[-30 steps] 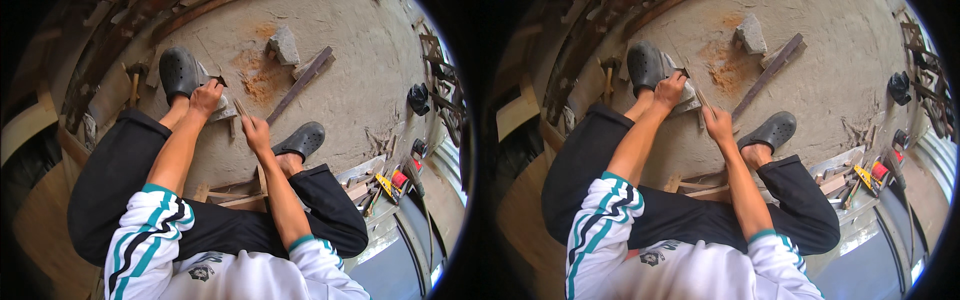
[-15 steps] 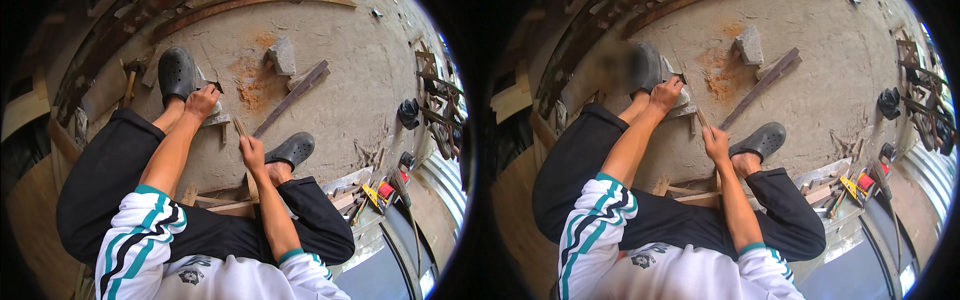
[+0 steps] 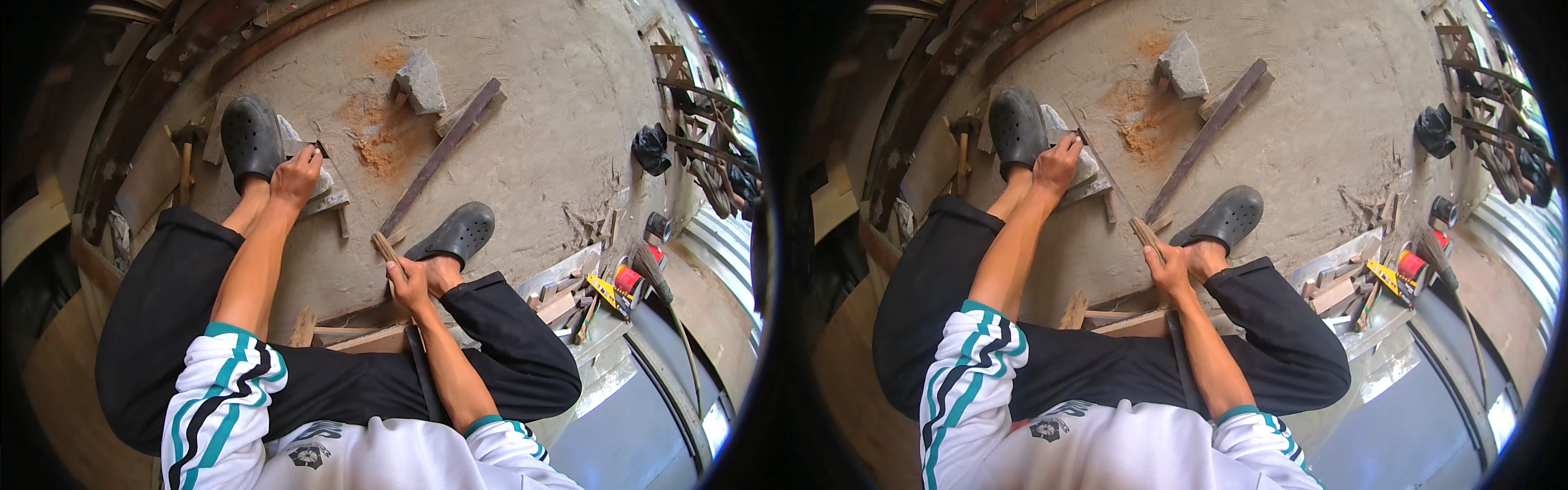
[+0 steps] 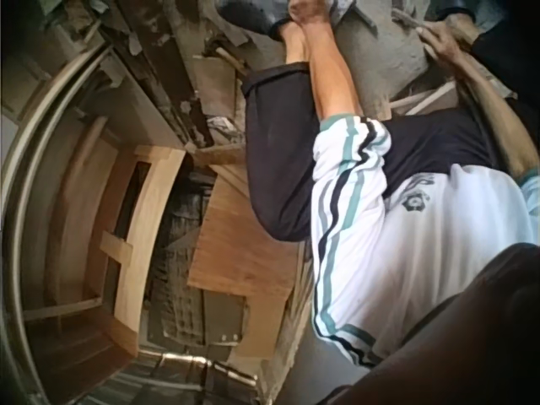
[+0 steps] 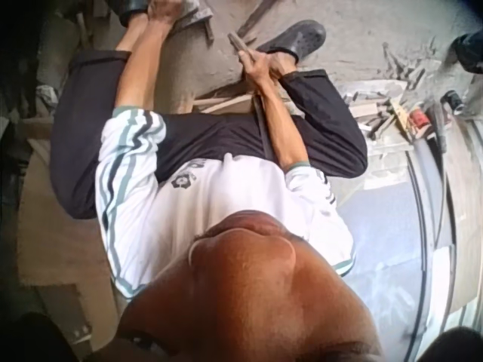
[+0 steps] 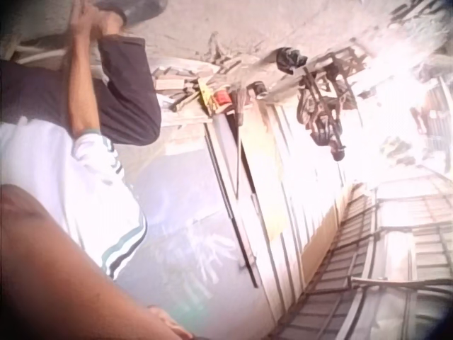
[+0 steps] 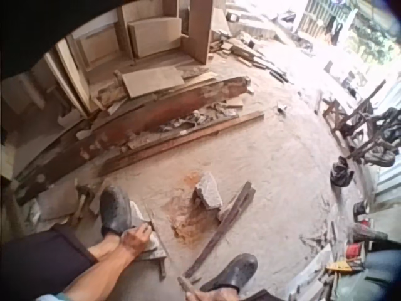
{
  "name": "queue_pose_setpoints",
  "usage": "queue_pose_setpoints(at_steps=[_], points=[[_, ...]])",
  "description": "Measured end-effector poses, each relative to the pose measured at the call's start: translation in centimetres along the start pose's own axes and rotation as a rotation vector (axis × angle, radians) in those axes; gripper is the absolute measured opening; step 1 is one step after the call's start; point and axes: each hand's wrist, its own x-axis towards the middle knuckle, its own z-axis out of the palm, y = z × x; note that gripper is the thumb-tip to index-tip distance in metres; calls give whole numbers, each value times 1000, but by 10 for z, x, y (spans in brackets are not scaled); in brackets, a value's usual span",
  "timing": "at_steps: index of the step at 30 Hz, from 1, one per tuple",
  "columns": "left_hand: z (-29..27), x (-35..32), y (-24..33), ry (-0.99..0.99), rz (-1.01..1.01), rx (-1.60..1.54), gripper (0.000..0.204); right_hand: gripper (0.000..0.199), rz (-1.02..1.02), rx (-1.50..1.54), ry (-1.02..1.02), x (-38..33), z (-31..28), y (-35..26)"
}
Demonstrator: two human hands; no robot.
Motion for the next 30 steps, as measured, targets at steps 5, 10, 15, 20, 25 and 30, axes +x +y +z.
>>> queue_pose_setpoints(at_steps=[5,10,15,20,25,30], points=[[-1,7,8,-113,11,25,15,23,-91,-83,-3,79,23,5],[-5,3,2,-31,13,19,12,35,-60,-27,4,4,4,9],[-3,6,4,-103,11,3,17,26,-133,-58,33,88,31,-10],[-5,4,4,-63,21,32,12,25,-62,9,10,27,20,21],[-4,5,6,-103,5,56,13,23,-134,-35,26,58,22,1],[-4,8,6,-158,-2,76,14,24,-118,6,52,80,35,-3]])
